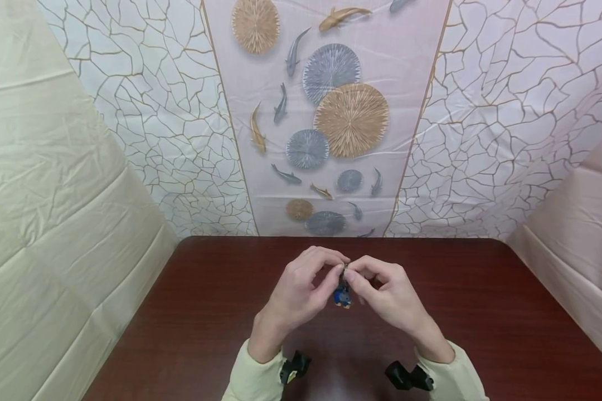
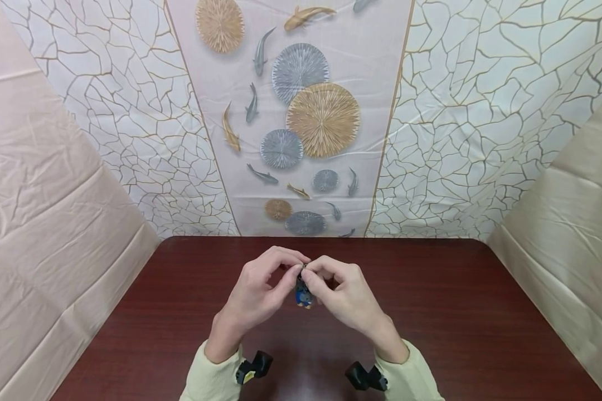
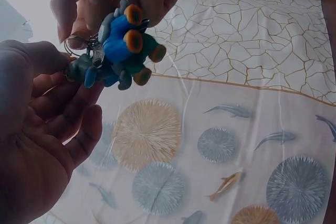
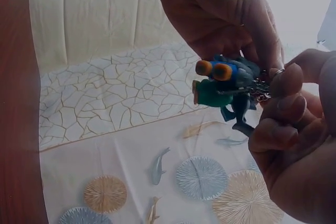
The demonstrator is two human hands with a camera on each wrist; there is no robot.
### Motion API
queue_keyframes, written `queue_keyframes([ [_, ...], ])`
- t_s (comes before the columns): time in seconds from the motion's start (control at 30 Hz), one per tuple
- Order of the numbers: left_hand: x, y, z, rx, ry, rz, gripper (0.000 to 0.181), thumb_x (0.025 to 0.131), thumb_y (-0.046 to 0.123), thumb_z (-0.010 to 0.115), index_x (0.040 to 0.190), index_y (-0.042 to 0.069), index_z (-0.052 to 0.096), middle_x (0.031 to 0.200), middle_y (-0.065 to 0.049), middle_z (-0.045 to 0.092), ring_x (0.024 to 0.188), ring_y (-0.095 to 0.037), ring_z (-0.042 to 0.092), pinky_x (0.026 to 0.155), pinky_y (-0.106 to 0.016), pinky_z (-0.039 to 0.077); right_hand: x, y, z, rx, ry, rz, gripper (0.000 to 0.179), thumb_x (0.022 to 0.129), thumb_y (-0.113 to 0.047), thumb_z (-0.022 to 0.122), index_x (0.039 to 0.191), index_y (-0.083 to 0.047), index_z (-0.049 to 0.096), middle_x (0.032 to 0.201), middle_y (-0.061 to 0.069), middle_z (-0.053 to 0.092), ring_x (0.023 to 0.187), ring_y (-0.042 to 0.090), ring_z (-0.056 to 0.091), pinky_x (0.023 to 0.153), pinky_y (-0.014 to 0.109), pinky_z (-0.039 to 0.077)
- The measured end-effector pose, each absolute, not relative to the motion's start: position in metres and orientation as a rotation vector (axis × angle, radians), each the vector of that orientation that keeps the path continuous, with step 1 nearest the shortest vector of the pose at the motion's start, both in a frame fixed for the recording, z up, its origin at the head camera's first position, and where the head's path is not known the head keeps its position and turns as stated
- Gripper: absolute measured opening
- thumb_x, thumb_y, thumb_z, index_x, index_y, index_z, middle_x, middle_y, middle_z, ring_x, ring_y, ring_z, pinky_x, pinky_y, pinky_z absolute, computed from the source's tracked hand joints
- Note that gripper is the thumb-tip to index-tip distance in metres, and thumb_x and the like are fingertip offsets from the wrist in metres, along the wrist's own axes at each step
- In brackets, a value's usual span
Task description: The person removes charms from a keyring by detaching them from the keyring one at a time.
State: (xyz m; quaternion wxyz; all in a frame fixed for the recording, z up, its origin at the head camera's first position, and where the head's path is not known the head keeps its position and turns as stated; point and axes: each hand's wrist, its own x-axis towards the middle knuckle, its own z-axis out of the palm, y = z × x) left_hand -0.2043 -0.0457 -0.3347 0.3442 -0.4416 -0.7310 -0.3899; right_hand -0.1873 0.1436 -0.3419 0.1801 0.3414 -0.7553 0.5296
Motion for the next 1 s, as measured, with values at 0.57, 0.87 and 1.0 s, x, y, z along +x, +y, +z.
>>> queue_keyframes([
  [0.57,-0.204,-0.051,-0.332,-1.116,-1.878,-1.065,0.009,0.092,0.003,0.063,0.099,0.007,0.064,0.102,-0.003,0.070,0.094,-0.012,0.063,0.074,-0.014,0.049,-0.187,0.141,-0.342,1.037,-2.104,1.478,0.021,0.088,0.008,0.064,0.094,-0.012,0.067,0.066,-0.003,0.061,0.053,0.002,0.050,0.044,0.018,0.040],
  [0.87,-0.204,-0.056,-0.332,-1.090,-1.923,-1.088,0.008,0.092,0.005,0.065,0.100,0.008,0.066,0.095,-0.002,0.069,0.085,-0.010,0.060,0.069,-0.023,0.053,-0.187,0.142,-0.341,1.031,-2.083,1.516,0.021,0.088,0.009,0.063,0.094,-0.010,0.067,0.069,0.000,0.066,0.054,0.005,0.058,0.047,0.020,0.046],
  [1.0,-0.204,-0.060,-0.332,-1.050,-1.975,-1.106,0.007,0.091,0.007,0.067,0.099,0.009,0.066,0.093,-0.001,0.068,0.081,-0.009,0.060,0.068,-0.015,0.051,-0.187,0.143,-0.341,1.027,-2.073,1.529,0.021,0.088,0.010,0.063,0.094,-0.009,0.067,0.068,0.001,0.065,0.053,0.009,0.058,0.046,0.021,0.047],
])
